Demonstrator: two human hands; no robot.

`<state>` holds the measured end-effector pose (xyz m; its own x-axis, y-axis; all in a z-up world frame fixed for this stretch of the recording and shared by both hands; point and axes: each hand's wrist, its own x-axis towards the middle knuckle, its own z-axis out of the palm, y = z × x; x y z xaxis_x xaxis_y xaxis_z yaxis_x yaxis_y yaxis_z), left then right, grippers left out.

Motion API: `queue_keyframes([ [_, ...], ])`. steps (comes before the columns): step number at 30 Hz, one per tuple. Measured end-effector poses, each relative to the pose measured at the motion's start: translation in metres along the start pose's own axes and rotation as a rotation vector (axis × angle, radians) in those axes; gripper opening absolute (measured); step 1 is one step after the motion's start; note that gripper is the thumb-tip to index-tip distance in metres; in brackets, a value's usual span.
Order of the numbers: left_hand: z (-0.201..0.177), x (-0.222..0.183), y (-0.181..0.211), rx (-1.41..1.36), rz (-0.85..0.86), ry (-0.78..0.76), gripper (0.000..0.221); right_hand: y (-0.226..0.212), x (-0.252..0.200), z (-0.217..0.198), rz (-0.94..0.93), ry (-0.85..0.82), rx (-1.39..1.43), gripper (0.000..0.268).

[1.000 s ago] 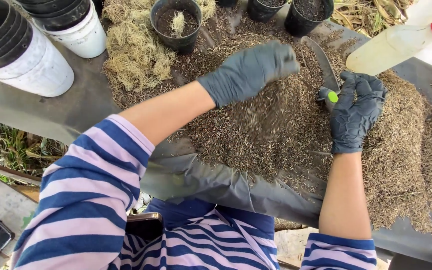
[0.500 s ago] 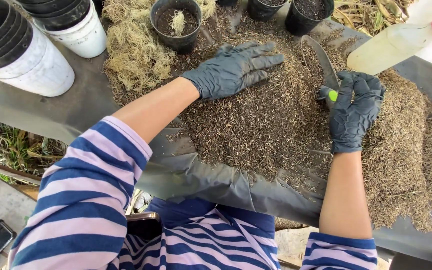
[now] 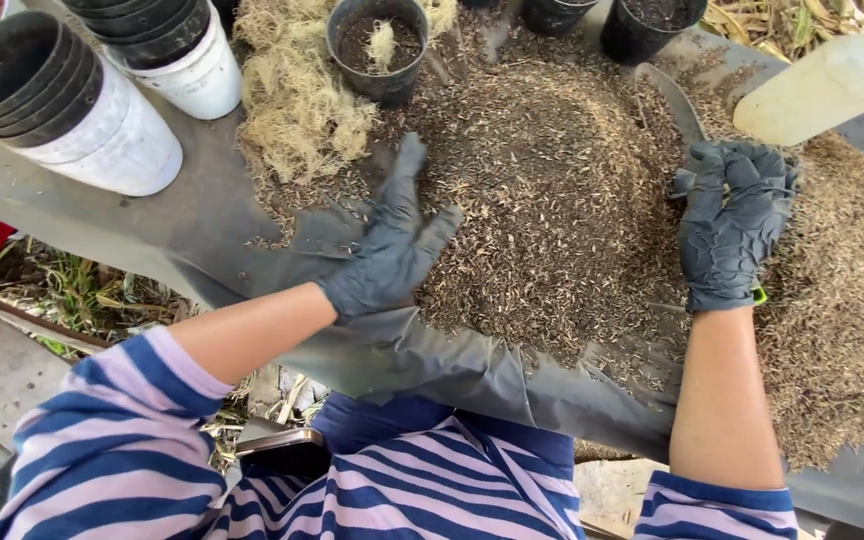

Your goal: Mixing soil and moss on a workbench, filling small plastic pots, and hydrating them with a spray bottle.

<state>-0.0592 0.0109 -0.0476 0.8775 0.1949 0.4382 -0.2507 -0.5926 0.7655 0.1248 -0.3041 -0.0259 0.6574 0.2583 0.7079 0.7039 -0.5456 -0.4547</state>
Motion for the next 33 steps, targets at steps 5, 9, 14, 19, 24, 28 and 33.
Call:
queue_keyframes([
  [5, 0.030, 0.021, 0.027, 0.137, 0.026, -0.052, 0.115, -0.018, 0.004, 0.000, 0.264, -0.041, 0.280, 0.021],
  [9, 0.056, 0.063, 0.029, 0.181, 0.170, 0.011, 0.102, -0.012, 0.003, -0.003, 0.165, -0.033, 0.058, 0.025],
  [14, 0.055, 0.113, 0.043, -0.361, 0.332, -0.097, 0.055, -0.004, 0.005, -0.016, -0.080, -0.040, -0.176, 0.012],
  [19, 0.023, 0.123, 0.045, -0.293, 0.238, -0.035, 0.035, 0.008, 0.004, -0.018, 0.094, -0.017, -0.265, 0.019],
  [24, 0.022, 0.127, -0.007, -0.172, 0.211, 0.093, 0.036, 0.029, -0.004, -0.021, 0.151, -0.177, -0.547, 0.054],
  [28, 0.032, 0.129, -0.028, -0.115, 0.043, 0.100, 0.043, 0.038, -0.009, -0.020, 0.258, -0.328, -0.678, 0.062],
  [33, 0.036, 0.129, -0.032, -0.128, -0.005, 0.118, 0.045, 0.029, -0.007, -0.025, 0.170, -0.368, -0.660, 0.066],
])
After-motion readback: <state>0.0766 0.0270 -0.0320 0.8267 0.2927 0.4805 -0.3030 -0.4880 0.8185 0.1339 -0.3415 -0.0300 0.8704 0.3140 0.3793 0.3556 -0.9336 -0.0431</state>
